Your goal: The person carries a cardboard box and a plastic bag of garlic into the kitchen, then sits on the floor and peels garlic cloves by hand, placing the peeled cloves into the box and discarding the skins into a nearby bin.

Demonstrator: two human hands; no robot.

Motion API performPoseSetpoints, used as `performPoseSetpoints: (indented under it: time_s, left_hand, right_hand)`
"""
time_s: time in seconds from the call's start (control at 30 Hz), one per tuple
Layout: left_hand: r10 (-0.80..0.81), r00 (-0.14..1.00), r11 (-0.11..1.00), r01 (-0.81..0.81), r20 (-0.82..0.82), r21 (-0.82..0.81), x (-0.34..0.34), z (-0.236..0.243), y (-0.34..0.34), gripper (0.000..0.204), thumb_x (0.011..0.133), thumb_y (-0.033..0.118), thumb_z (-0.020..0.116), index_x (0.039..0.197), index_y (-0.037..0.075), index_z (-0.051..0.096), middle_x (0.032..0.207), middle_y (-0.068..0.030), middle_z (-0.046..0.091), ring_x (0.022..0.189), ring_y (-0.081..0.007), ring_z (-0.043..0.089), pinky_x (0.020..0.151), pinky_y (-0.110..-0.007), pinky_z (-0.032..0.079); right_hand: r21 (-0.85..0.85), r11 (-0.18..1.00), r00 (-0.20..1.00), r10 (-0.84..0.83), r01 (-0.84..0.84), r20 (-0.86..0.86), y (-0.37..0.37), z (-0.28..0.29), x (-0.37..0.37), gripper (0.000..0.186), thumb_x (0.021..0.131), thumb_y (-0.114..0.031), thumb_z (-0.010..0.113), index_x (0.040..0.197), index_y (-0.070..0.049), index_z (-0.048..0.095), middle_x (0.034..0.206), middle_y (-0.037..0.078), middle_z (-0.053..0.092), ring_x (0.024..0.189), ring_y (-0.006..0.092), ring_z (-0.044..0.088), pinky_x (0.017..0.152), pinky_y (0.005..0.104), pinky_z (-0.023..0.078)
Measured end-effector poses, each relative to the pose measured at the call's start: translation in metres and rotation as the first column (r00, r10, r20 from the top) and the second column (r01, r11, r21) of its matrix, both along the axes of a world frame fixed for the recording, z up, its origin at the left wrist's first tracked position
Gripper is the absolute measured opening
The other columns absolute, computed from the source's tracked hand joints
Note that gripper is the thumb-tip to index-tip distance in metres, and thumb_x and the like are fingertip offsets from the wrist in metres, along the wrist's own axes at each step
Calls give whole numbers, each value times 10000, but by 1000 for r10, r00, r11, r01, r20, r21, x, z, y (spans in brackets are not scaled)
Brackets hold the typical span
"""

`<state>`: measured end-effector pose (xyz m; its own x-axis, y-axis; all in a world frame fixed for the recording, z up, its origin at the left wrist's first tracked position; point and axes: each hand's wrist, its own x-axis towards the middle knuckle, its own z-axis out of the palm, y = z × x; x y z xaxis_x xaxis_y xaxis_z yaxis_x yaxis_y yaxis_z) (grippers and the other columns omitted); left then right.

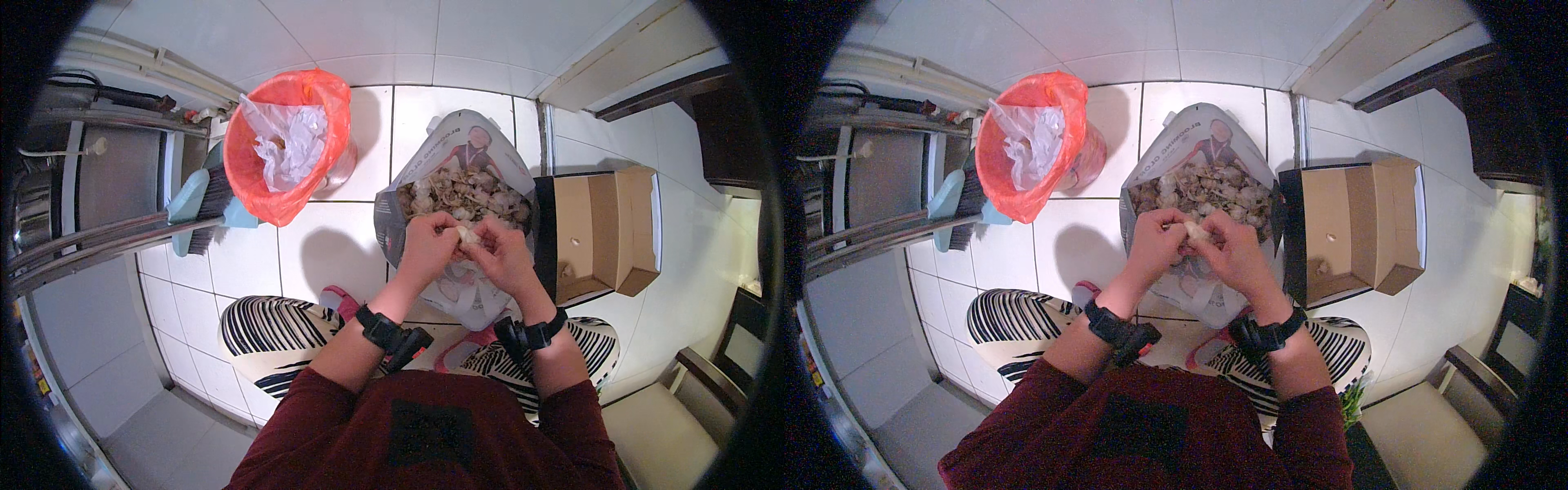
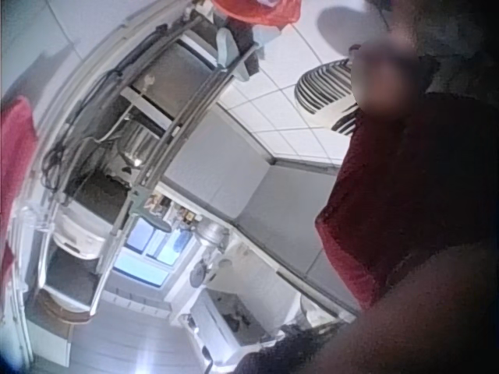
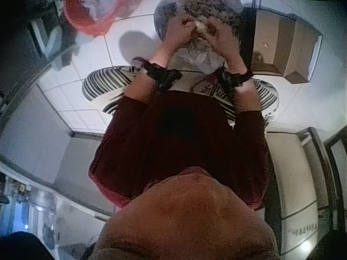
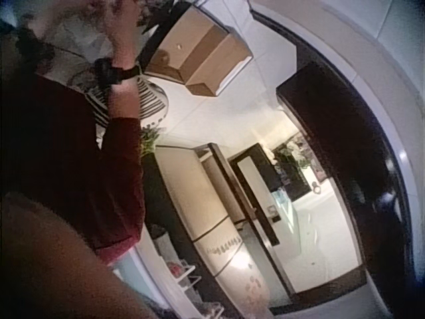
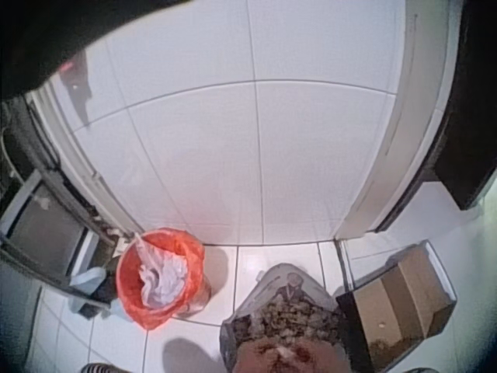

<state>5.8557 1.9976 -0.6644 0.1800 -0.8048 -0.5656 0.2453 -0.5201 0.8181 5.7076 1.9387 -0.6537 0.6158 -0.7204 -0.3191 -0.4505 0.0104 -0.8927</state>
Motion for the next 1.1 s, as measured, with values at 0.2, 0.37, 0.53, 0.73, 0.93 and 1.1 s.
performPoseSetpoints:
  time_s: [0.2, 0.37, 0.53, 0.73, 0.93, 1.1]
  left_hand:
    - [46, 929, 997, -64, -367, -36, 0, -1, -3, 132, 830, 109, 555, 900, 1, 583, 734, -28, 586, 639, -74, 561, 559, -214, 457]
    - [-41, 967, 991, 8, -251, -131, 0, -3, -2, 201, 861, 142, 561, 1019, 19, 582, 797, -15, 591, 649, -71, 542, 599, -205, 457]
    - [32, 926, 994, -69, -377, -85, 4, -4, -4, 222, 874, 152, 551, 1046, 17, 581, 833, -26, 590, 680, -77, 551, 608, -205, 466]
    - [-83, 996, 981, 75, -37, -178, -6, -3, -5, 263, 870, 198, 540, 1048, 6, 561, 908, -83, 604, 776, -139, 571, 622, -252, 466]
    - [-91, 957, 949, 168, 275, -268, -9, -8, -6, 288, 893, 219, 511, 1083, 7, 552, 880, -61, 606, 807, -128, 562, 765, -282, 452]
    - [-75, 990, 994, 64, -120, -91, -7, -9, -7, 208, 906, 187, 493, 978, 9, 571, 794, -56, 591, 673, -98, 548, 536, -236, 429]
  right_hand:
    - [187, 973, 959, -173, 132, 223, -3, -5, 2, 129, 840, -92, 598, 920, -5, 547, 820, 34, 611, 701, 85, 581, 606, 244, 477]
    - [185, 969, 974, -189, 165, 123, -10, -4, 1, 167, 882, -126, 539, 1006, -14, 542, 809, 26, 593, 656, 75, 551, 605, 222, 472]
    - [433, 882, 946, -280, 187, 162, -14, 0, 3, 189, 905, -158, 504, 1033, -23, 534, 828, 17, 585, 666, 52, 544, 591, 229, 470]
    - [-117, 991, 995, 64, -72, -72, -4, 3, 10, 276, 856, -68, 461, 1129, -26, 460, 891, 217, 601, 774, 343, 614, 688, 401, 479]
    - [-173, 982, 994, 62, -78, -95, 1, 6, 9, 372, 802, -37, 488, 1166, -30, 409, 884, 264, 581, 822, 433, 566, 723, 463, 455]
    - [-120, 992, 995, 29, -40, -96, -3, 13, 7, 368, 787, -61, 523, 1140, -28, 422, 886, 245, 596, 819, 395, 599, 707, 443, 473]
